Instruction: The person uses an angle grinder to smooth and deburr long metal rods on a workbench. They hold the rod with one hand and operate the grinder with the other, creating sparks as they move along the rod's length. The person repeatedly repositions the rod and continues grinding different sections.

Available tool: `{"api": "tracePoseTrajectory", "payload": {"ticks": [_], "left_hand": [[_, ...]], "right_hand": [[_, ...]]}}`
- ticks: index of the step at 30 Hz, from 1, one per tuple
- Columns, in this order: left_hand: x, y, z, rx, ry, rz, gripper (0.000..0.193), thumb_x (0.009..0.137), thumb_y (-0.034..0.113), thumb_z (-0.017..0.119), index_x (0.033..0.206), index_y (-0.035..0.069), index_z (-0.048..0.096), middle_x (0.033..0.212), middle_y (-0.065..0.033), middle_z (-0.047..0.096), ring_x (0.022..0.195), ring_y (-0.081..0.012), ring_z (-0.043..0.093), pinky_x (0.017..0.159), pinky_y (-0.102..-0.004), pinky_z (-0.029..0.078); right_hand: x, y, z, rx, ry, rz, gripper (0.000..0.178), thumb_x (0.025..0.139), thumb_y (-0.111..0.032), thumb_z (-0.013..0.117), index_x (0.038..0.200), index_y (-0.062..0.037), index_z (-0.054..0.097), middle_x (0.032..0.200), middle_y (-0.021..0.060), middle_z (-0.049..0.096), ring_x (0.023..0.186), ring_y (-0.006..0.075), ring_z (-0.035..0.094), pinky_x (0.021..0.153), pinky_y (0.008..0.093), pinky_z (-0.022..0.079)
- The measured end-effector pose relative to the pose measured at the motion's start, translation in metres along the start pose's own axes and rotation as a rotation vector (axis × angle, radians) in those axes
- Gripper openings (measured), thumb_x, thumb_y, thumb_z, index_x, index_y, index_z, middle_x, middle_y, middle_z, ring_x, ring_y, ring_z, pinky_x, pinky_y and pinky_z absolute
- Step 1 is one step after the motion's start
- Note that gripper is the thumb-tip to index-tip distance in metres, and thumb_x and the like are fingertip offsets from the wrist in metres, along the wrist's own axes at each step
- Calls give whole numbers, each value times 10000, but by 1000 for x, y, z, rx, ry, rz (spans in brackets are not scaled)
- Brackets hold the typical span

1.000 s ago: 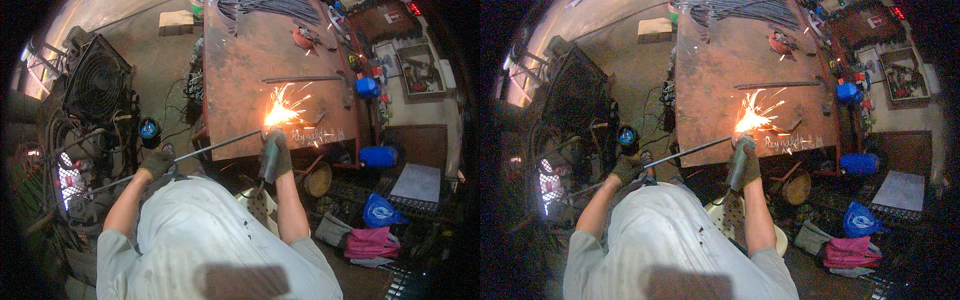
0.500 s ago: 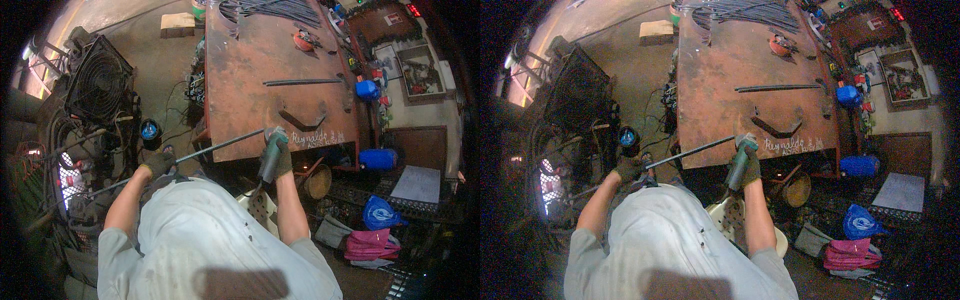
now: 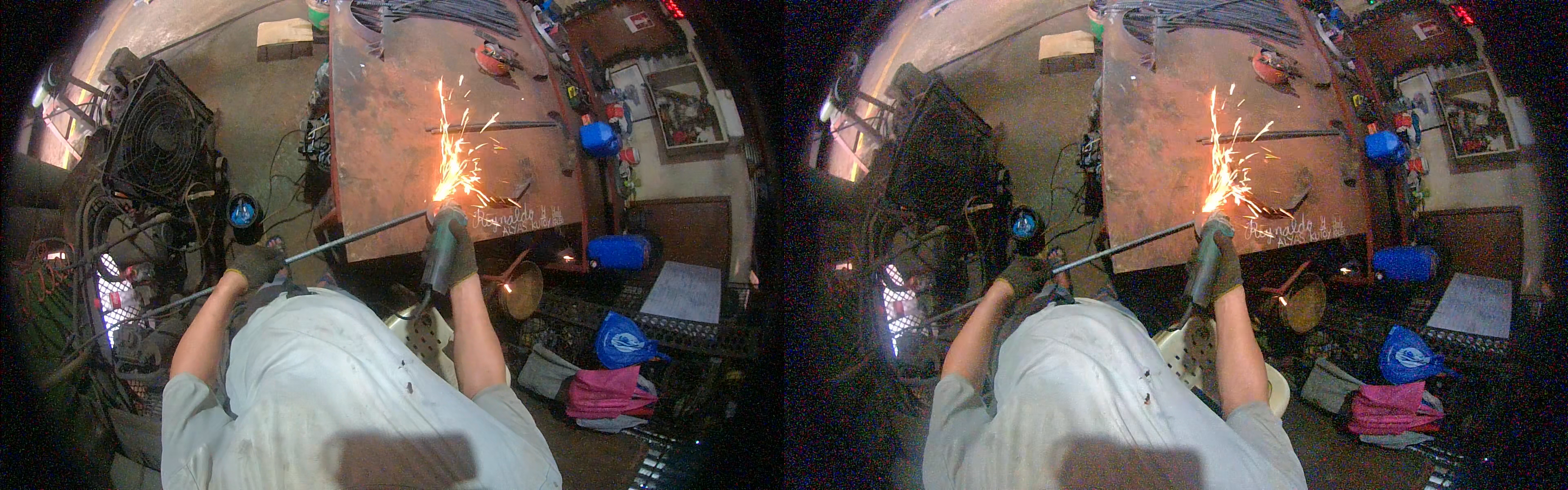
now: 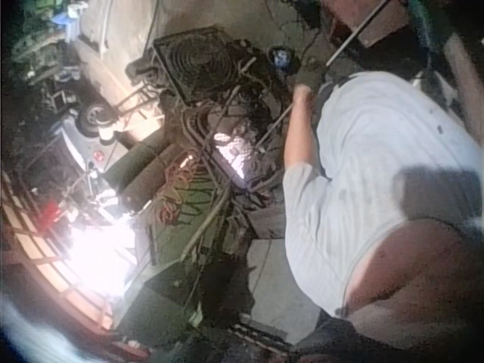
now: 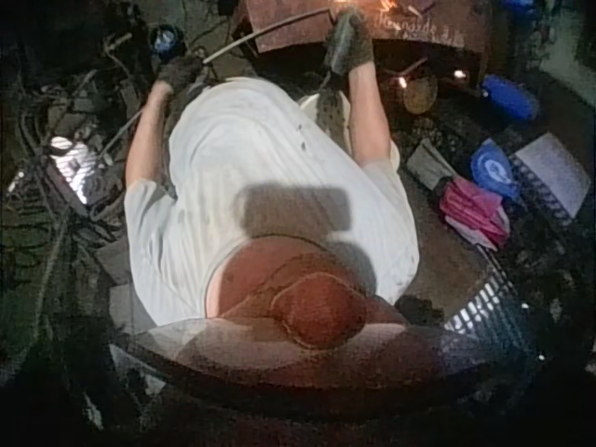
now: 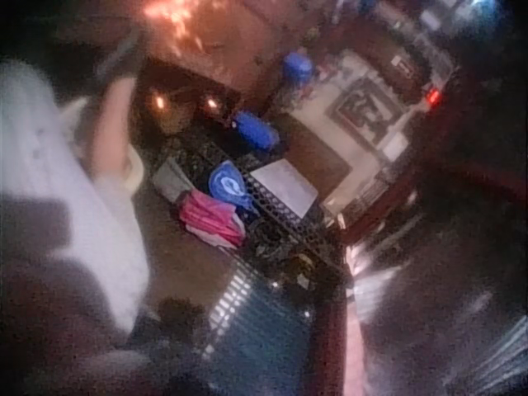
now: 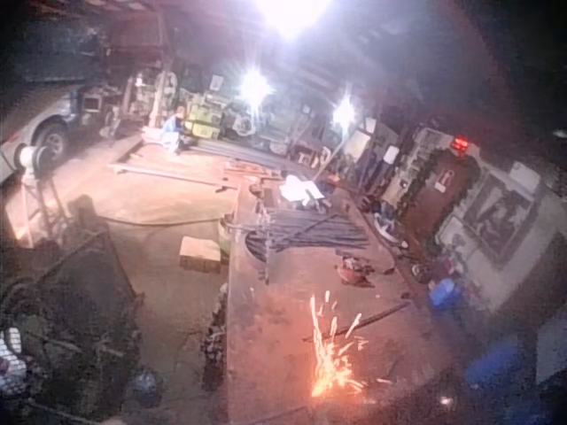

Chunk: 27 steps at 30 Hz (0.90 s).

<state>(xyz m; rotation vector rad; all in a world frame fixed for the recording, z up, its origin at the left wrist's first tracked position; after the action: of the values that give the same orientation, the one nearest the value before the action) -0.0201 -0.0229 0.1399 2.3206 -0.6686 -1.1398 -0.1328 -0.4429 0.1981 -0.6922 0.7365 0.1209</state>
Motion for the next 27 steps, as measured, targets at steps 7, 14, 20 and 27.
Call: {"api": "tracePoseTrajectory", "payload": {"ticks": [7, 14, 20, 27], "left_hand": [[0, -10, 8, -55, 218, -4, 424, 998, 432, 517, 1146, 106, 746, 1112, -236, 722, 992, -442, 688, 884, -515, 520], [6, -20, 15, 73, 262, 29, 445, 972, 442, 537, 1168, 103, 748, 1099, -232, 733, 991, -404, 709, 888, -481, 532], [8, -22, 21, -231, 232, -18, 416, 999, 389, 512, 1126, 70, 748, 1090, -200, 745, 974, -394, 713, 886, -476, 532], [1, -7, 11, -101, 53, -21, 372, 1016, 341, 501, 1095, 66, 738, 1147, -195, 729, 967, -424, 695, 879, -513, 526]], "right_hand": [[3, -3, 0, -64, 69, -83, 551, 861, -514, 749, 1179, -86, 609, 786, 113, 676, 632, 269, 678, 581, 392, 602], [8, -6, -27, -60, 132, -58, 555, 850, -491, 762, 1211, -101, 603, 804, 121, 672, 654, 284, 679, 586, 402, 598], [-2, -2, -27, -10, 105, -74, 594, 851, -490, 770, 1259, -99, 587, 829, 132, 680, 669, 294, 681, 586, 418, 598], [1, -1, -16, -7, 22, -85, 639, 848, -499, 765, 1279, -66, 577, 824, 114, 676, 663, 258, 676, 577, 384, 592]]}}
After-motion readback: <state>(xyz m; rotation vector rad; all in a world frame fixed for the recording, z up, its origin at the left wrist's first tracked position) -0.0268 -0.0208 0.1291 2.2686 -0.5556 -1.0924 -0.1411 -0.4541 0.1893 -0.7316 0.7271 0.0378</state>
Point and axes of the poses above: each hand's wrist, its own x-axis towards the middle knuckle, its own z-axis out of the palm, y = z × x, the point moved 6 cm from there along x, towards the middle knuckle
